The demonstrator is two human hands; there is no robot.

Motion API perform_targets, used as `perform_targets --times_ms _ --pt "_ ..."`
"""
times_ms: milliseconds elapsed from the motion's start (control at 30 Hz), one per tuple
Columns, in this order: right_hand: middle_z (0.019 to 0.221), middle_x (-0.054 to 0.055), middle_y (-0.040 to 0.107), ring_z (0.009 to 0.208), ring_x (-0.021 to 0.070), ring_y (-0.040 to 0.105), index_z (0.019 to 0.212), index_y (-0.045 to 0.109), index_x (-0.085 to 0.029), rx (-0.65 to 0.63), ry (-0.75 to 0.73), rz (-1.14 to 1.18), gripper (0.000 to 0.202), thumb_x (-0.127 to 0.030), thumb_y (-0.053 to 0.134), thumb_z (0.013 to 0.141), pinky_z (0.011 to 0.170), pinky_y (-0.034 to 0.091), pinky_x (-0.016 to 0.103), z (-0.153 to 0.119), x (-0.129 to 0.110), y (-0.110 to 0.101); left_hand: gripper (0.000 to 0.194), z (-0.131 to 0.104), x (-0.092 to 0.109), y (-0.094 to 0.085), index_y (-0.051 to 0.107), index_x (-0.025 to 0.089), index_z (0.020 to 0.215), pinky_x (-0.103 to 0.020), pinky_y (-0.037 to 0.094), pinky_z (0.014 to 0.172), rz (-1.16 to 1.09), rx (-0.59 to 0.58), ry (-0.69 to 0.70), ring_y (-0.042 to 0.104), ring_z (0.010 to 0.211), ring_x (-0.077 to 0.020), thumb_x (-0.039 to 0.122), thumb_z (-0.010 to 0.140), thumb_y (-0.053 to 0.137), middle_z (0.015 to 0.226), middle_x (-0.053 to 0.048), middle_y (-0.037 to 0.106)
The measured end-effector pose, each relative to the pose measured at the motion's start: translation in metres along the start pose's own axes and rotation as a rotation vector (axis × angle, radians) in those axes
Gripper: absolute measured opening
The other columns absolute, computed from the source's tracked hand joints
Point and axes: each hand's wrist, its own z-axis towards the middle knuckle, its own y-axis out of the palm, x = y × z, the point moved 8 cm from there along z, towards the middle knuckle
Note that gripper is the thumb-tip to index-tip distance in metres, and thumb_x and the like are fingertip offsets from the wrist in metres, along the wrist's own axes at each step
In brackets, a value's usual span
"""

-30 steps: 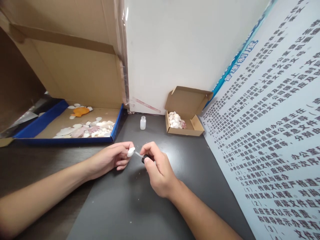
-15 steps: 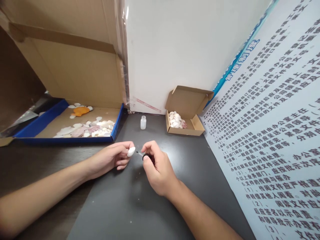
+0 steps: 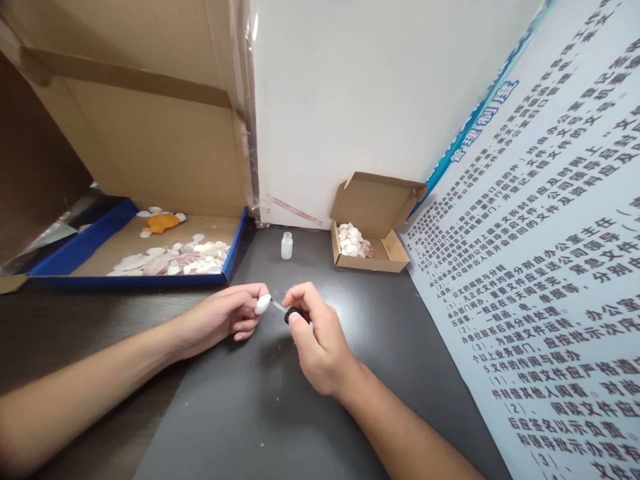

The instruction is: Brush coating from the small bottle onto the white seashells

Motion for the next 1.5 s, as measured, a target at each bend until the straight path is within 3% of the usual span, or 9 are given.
perform_targets --times_ms 267,433,600,767,933,1067,1233,1400,1500 --pt "0.066 -0.006 0.039 0.054 0.0108 0.034 0.089 0.045 -0.021 0.074 0.039 -0.126 0.006 -0.017 0.045 0.086 0.052 0.029 0.024 0.0018 -0.0005 -0.0054 0.006 0.0004 -0.0004 0.0001 0.045 0.018 0.071 -0.020 0.023 0.044 -0.007 -0.006 0.006 0.022 0.049 -0.0079 0.013 0.073 0.046 0.057 0.007 0.026" --pt "0.075 -0.002 0.047 0.060 0.0122 0.039 0.096 0.047 -0.021 0.014 0.005 0.023 0.012 -0.019 0.037 0.091 0.054 0.034 0.025 0.0003 -0.0008 -0.0005 0.006 -0.0002 0.0002 0.0004 0.045 0.018 0.071 -0.019 0.024 0.044 -0.004 -0.003 0.002 0.022 0.048 -0.0077 0.013 0.074 0.046 0.057 0.007 0.026" --pt "0.065 -0.006 0.039 0.054 0.0115 0.035 0.093 0.046 -0.022 0.064 0.066 -0.117 0.007 -0.018 0.044 0.087 0.052 0.029 0.025 0.0023 0.0034 -0.0049 0.005 -0.0007 0.0013 0.0016 0.046 0.018 0.071 -0.019 0.023 0.044 -0.008 -0.007 0.008 0.022 0.048 -0.0078 0.013 0.073 0.046 0.057 0.007 0.026" --pt "0.075 -0.003 0.045 0.059 0.0126 0.039 0.097 0.047 -0.022 0.001 0.012 0.046 0.011 -0.021 0.037 0.092 0.054 0.033 0.025 0.0000 0.0008 0.0010 0.006 -0.0001 0.0005 0.0004 0.045 0.018 0.071 -0.019 0.023 0.044 -0.004 0.001 -0.001 0.022 0.048 -0.0077 0.013 0.074 0.046 0.057 0.007 0.026" --pt "0.067 -0.006 0.039 0.055 0.0120 0.034 0.094 0.046 -0.022 0.047 0.063 -0.085 0.006 -0.019 0.044 0.089 0.053 0.029 0.025 0.0004 0.0052 -0.0029 0.006 -0.0005 0.0006 0.0006 0.045 0.018 0.071 -0.019 0.023 0.045 -0.004 -0.006 0.003 0.022 0.049 -0.0078 0.013 0.073 0.046 0.057 0.007 0.026" --pt "0.073 -0.003 0.044 0.057 0.0124 0.039 0.097 0.047 -0.022 -0.002 0.025 0.063 0.010 -0.022 0.039 0.091 0.054 0.033 0.025 -0.0002 0.0024 0.0007 0.005 -0.0006 0.0005 0.0008 0.046 0.018 0.071 -0.019 0.024 0.045 -0.005 -0.001 0.000 0.022 0.048 -0.0076 0.013 0.073 0.046 0.057 0.007 0.027" --pt "0.067 -0.005 0.040 0.056 0.0123 0.035 0.096 0.046 -0.021 0.026 0.047 -0.049 0.007 -0.020 0.042 0.090 0.054 0.030 0.025 -0.0002 0.0048 -0.0020 0.005 -0.0005 0.0008 0.0009 0.045 0.018 0.070 -0.019 0.024 0.044 -0.015 0.001 0.004 0.023 0.048 -0.0075 0.013 0.071 0.047 0.057 0.007 0.027" --pt "0.075 -0.002 0.046 0.059 0.0127 0.039 0.098 0.047 -0.022 -0.018 0.002 0.095 0.012 -0.020 0.038 0.092 0.053 0.033 0.025 -0.0012 0.0024 0.0017 0.006 -0.0008 0.0007 0.0008 0.045 0.018 0.071 -0.019 0.023 0.045 -0.015 0.006 0.000 0.022 0.048 -0.0077 0.013 0.072 0.047 0.056 0.007 0.027" --pt "0.072 -0.003 0.045 0.059 0.0129 0.039 0.098 0.047 -0.021 -0.015 0.023 0.011 0.010 -0.019 0.039 0.092 0.054 0.033 0.026 -0.0012 0.0037 0.0018 0.005 -0.0011 0.0010 0.0012 0.046 0.018 0.071 -0.018 0.024 0.044 -0.015 0.004 0.000 0.022 0.048 -0.0076 0.013 0.071 0.047 0.057 0.007 0.027"
